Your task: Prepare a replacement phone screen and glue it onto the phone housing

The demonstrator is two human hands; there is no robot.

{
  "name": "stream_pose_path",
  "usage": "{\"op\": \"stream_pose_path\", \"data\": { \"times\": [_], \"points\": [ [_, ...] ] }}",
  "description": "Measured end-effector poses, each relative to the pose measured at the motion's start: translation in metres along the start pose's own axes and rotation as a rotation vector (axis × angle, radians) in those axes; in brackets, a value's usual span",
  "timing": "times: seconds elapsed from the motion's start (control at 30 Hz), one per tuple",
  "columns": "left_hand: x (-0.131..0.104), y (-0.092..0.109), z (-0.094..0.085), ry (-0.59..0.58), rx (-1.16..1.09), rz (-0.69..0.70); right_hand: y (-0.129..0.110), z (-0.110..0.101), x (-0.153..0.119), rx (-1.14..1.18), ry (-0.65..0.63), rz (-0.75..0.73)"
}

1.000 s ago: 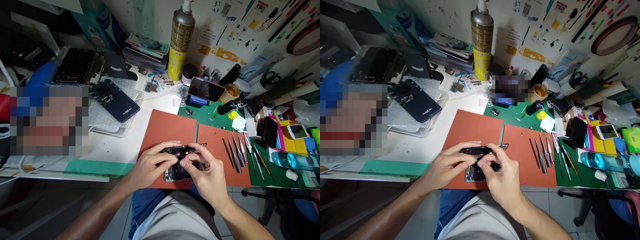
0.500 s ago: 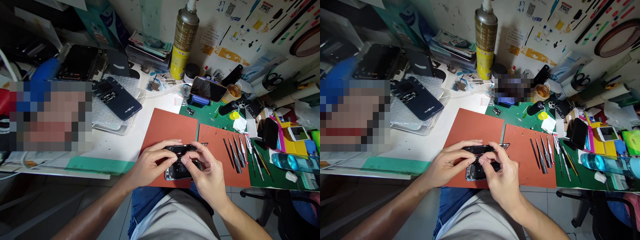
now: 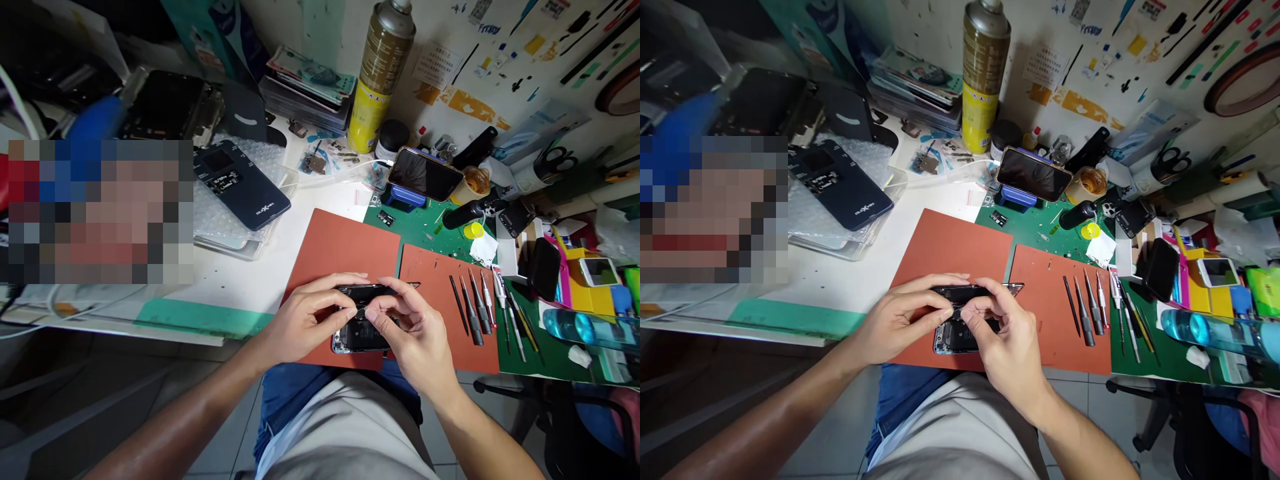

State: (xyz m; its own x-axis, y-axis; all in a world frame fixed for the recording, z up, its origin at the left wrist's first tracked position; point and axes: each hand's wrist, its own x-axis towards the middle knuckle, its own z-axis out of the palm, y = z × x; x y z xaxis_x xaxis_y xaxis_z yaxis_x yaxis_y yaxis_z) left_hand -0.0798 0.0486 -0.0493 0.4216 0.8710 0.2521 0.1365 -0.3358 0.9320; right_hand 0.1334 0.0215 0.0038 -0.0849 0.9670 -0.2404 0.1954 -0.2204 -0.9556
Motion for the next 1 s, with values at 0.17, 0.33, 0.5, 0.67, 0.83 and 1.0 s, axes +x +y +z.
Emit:
{"op": "stream_pose_path", "data": {
  "times": [0.17, 0.33, 0.5, 0.67, 0.83, 1.0],
  "points": [
    [0.002, 0.001, -0.001, -0.006, -0.012, 0.010, 0.002, 0.001, 0.001, 0.066, 0.007, 0.012],
    [0.004, 0.002, -0.001, -0.005, -0.017, 0.022, 0.002, 0.003, 0.000, 0.073, 0.035, 0.014],
    [0.004, 0.003, -0.001, -0.004, -0.018, 0.017, 0.001, 0.004, -0.002, 0.066, 0.042, 0.005],
    [0.003, 0.003, -0.002, -0.011, -0.015, 0.013, 0.000, 0.002, 0.000, 0.032, 0.033, 0.004],
    [0.002, 0.002, -0.002, -0.009, 0.000, 0.006, -0.004, -0.004, 0.004, -0.092, -0.001, -0.037],
    [0.002, 0.000, -0.002, -0.003, 0.006, 0.010, -0.009, -0.004, 0.002, -0.292, 0.033, -0.209]
  ]
}}
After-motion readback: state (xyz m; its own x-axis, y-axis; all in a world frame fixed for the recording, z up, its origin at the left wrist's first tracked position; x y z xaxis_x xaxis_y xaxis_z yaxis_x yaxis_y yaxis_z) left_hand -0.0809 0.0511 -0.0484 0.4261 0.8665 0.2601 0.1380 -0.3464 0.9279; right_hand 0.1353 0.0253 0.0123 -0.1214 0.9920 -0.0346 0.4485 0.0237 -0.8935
